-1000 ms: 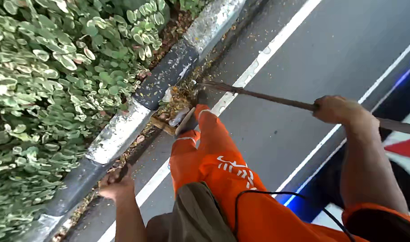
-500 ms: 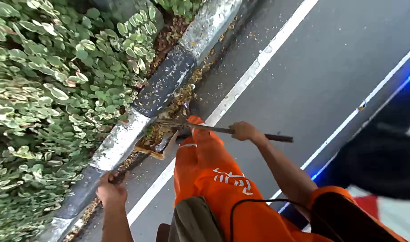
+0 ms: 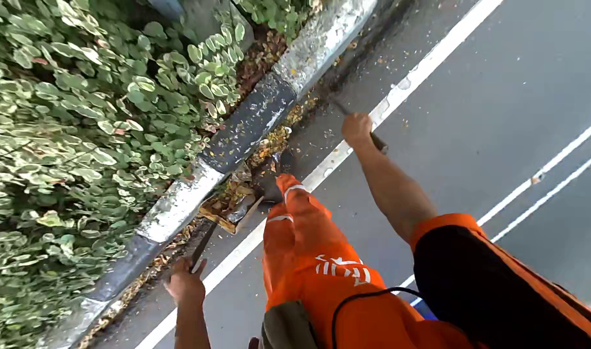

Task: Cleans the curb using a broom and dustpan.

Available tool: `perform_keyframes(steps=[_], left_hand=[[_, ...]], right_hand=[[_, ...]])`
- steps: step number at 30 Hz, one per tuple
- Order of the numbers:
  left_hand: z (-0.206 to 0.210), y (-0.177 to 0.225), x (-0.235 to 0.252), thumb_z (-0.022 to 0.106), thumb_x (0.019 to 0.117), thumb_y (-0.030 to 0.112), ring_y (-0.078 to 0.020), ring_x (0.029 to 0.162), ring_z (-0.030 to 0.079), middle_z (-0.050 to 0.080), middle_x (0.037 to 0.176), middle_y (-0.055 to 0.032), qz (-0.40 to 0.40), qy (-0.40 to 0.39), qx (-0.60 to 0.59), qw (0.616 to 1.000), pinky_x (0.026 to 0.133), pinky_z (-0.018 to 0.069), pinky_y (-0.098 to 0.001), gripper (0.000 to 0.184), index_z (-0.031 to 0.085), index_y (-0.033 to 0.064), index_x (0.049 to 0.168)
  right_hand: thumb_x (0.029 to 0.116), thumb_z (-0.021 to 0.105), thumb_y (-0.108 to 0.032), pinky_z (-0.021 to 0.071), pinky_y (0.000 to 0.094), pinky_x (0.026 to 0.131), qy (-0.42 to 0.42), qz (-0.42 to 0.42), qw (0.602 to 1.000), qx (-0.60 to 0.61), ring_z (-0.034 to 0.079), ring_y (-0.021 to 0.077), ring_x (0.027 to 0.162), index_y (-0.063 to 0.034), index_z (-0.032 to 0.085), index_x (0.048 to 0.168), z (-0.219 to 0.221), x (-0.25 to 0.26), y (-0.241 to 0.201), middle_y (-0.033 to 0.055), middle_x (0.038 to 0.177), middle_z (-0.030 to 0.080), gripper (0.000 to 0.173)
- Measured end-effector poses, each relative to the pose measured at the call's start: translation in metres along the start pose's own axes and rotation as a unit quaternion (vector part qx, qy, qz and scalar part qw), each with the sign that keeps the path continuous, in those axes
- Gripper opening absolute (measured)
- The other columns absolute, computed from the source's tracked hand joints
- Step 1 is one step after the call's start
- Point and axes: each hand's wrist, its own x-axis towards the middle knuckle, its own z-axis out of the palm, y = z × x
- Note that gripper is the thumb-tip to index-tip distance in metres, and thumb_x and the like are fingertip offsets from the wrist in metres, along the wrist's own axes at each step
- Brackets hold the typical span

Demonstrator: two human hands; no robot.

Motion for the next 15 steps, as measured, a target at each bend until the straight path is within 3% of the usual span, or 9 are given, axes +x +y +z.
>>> perform_keyframes(steps=[2,4,6,9,12,15], left_hand=[[0.005,0.001,-0.007,0.046,0.105,0.016,-0.0191,0.079,0.06,0.055,0.088,-0.0034,-0.002,0.003,0.004,1.0,0.075,0.0585,-0.0481,0.014,0.055,0.0064,0.103],[0.005,-0.002,-0.009,0.047,0.1052,0.016,-0.019,0.081,0.061,0.056,0.089,-0.0039,-0.004,0.007,0.006,1.0,0.076,0.0585,-0.0477,0.013,0.056,0.0058,0.104],[0.003,-0.005,-0.008,0.047,0.1049,0.015,-0.0189,0.081,0.061,0.056,0.09,-0.0041,-0.005,0.013,-0.001,1.0,0.075,0.0582,-0.0478,0.012,0.055,0.0053,0.106],[-0.003,-0.006,-0.005,0.049,0.1047,0.016,-0.0188,0.08,0.061,0.056,0.089,-0.0037,-0.005,0.007,-0.001,1.0,0.074,0.0582,-0.0479,0.012,0.055,0.0064,0.107],[-0.007,-0.007,-0.009,0.049,0.1037,0.015,-0.0196,0.084,0.06,0.055,0.094,-0.0058,-0.007,0.002,0.005,1.0,0.077,0.0573,-0.0483,0.015,0.055,0.0034,0.11],[-0.004,-0.007,-0.01,0.05,0.1033,0.016,-0.0196,0.083,0.059,0.055,0.094,-0.006,-0.005,0.004,0.004,1.0,0.075,0.057,-0.0475,0.016,0.055,0.0034,0.112]], right_hand=[[0.1037,0.048,-0.006,0.0509,0.0682,0.091,-0.054,-0.045,0.997,-0.039,0.059,0.052,0.122,0.0098,0.06,0.13,0.019,-0.018,-0.014,0.0336,0.135,0.059,0.033],[0.0997,0.055,-0.007,0.0538,0.0682,0.085,-0.098,-0.079,0.99,-0.064,0.064,0.0506,0.115,0.0061,0.064,0.124,0.017,-0.041,-0.003,0.0315,0.126,0.064,0.029],[0.0969,0.062,-0.014,0.052,0.0707,0.087,-0.143,-0.094,0.984,-0.047,0.064,0.0491,0.115,0.0017,0.067,0.12,0.005,-0.05,0.037,0.0286,0.124,0.065,0.028],[0.0941,0.072,-0.026,0.054,0.0705,0.076,-0.075,-0.068,0.995,-0.025,0.069,0.0479,0.097,-0.003,0.073,0.101,-0.002,-0.068,0.116,0.0253,0.103,0.071,0.024],[0.1029,0.06,-0.047,0.0501,0.0708,0.091,-0.15,-0.028,0.986,-0.072,0.066,0.049,0.111,-0.0026,0.069,0.119,-0.012,-0.092,0.188,0.0279,0.114,0.07,0.047],[0.109,0.049,-0.04,0.0509,0.0703,0.089,-0.182,-0.052,0.98,-0.055,0.066,0.0493,0.106,0.0014,0.064,0.118,-0.026,-0.107,0.252,0.0299,0.108,0.068,0.045]])
